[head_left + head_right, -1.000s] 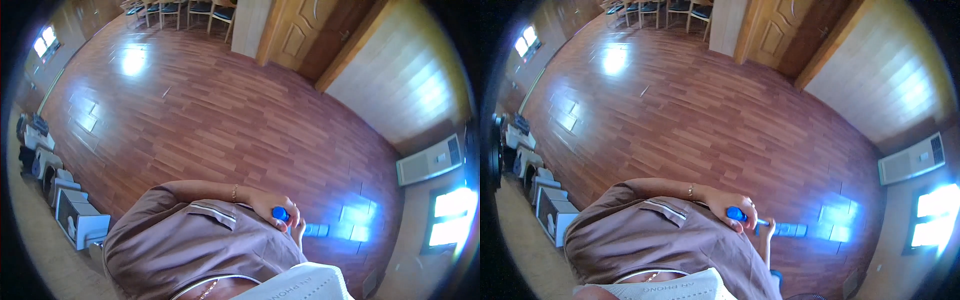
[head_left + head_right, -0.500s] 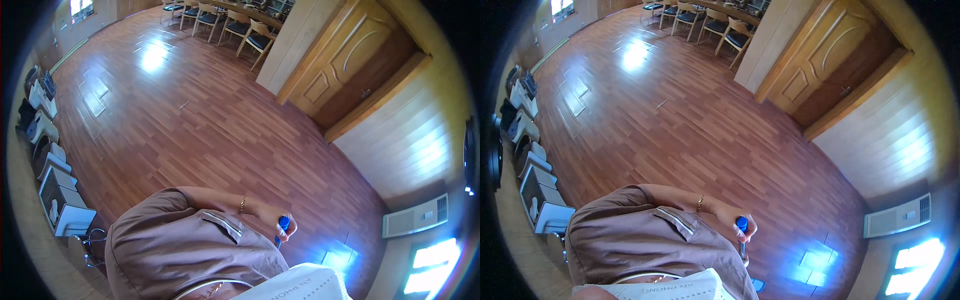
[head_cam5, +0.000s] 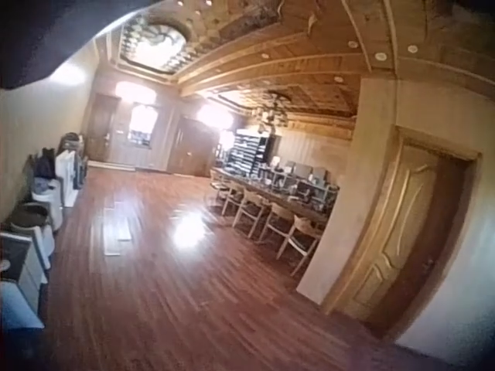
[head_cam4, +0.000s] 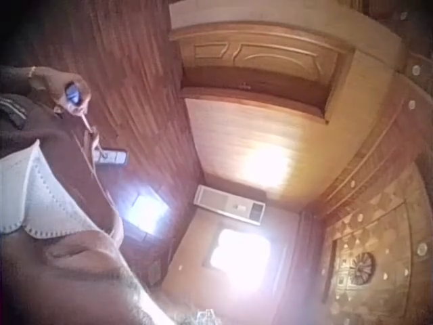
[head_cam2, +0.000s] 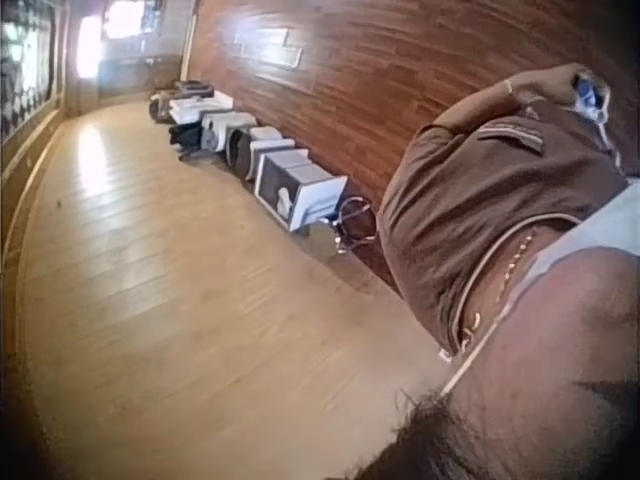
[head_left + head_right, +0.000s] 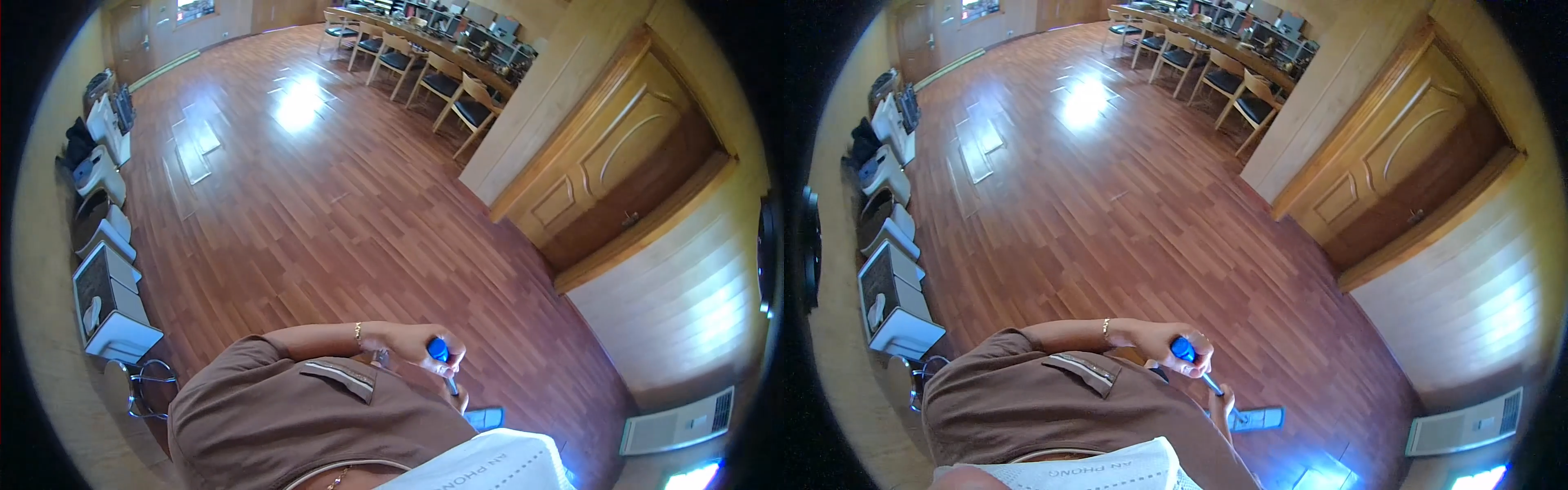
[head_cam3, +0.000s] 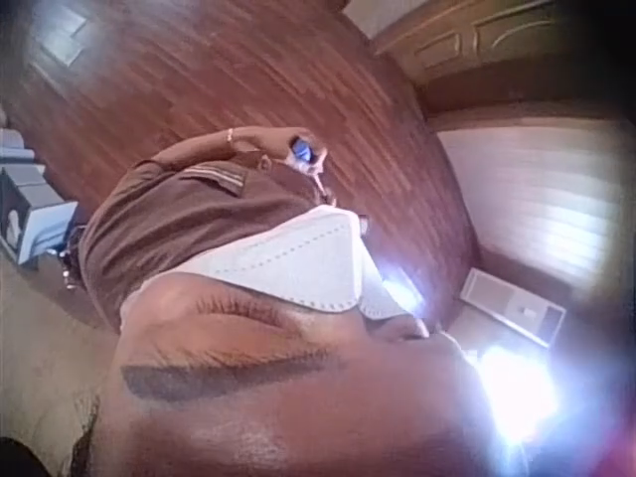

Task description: Mop the wooden floor in an office or showroom space.

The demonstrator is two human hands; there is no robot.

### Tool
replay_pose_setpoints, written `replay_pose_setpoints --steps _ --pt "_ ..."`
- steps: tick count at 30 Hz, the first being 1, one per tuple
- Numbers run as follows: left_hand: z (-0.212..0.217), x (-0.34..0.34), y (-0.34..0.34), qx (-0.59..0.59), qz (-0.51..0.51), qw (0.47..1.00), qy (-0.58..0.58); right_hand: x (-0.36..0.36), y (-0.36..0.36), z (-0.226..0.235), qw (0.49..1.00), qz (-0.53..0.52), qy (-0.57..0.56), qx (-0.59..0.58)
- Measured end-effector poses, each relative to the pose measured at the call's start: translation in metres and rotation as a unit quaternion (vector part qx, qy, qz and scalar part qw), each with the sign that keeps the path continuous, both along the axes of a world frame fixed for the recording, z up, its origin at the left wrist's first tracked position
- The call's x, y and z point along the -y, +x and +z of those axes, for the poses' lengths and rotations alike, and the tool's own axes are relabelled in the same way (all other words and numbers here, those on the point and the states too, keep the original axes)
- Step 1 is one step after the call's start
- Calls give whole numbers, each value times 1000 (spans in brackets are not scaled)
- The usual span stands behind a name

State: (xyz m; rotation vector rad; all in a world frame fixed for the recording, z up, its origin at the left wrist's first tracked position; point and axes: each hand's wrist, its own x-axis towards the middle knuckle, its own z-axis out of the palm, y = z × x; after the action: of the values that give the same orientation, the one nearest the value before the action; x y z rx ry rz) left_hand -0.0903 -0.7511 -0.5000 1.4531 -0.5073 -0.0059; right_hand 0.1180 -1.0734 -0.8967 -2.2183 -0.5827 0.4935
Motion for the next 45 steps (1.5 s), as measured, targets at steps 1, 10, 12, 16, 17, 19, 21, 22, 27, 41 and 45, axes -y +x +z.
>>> replay_pose_setpoints --steps 1,10,12,16,17,19,21,22,27,41,45 --pt "2 -7 -2 -5 24 1000 18 -20 10 1 989 -7 141 40" --pt "15 -48 -21 76 279 951 106 -233 56 98 923 291 185 171" --pt "27 -52 -28 96 342 923 148 -285 53 101 900 343 203 175" --pt "39 -50 -54 83 474 851 209 -371 34 56 891 391 209 -102" --pt "38 -46 -66 78 511 828 219 -390 9 84 868 462 179 38" --pt "55 -40 -86 53 531 808 249 -425 -15 81 850 506 130 -65" --pt "59 -32 -109 16 591 756 281 -435 -72 121 813 569 118 33" --pt "71 -26 -117 1 610 741 282 -443 -90 115 812 554 140 -123" --pt "87 3 -164 -24 683 663 305 -459 -190 146 726 669 152 -57" --pt "69 59 -323 69 819 537 192 -414 -357 201 592 800 86 38" --pt "61 45 -335 94 773 611 142 -408 -340 182 665 738 109 30"
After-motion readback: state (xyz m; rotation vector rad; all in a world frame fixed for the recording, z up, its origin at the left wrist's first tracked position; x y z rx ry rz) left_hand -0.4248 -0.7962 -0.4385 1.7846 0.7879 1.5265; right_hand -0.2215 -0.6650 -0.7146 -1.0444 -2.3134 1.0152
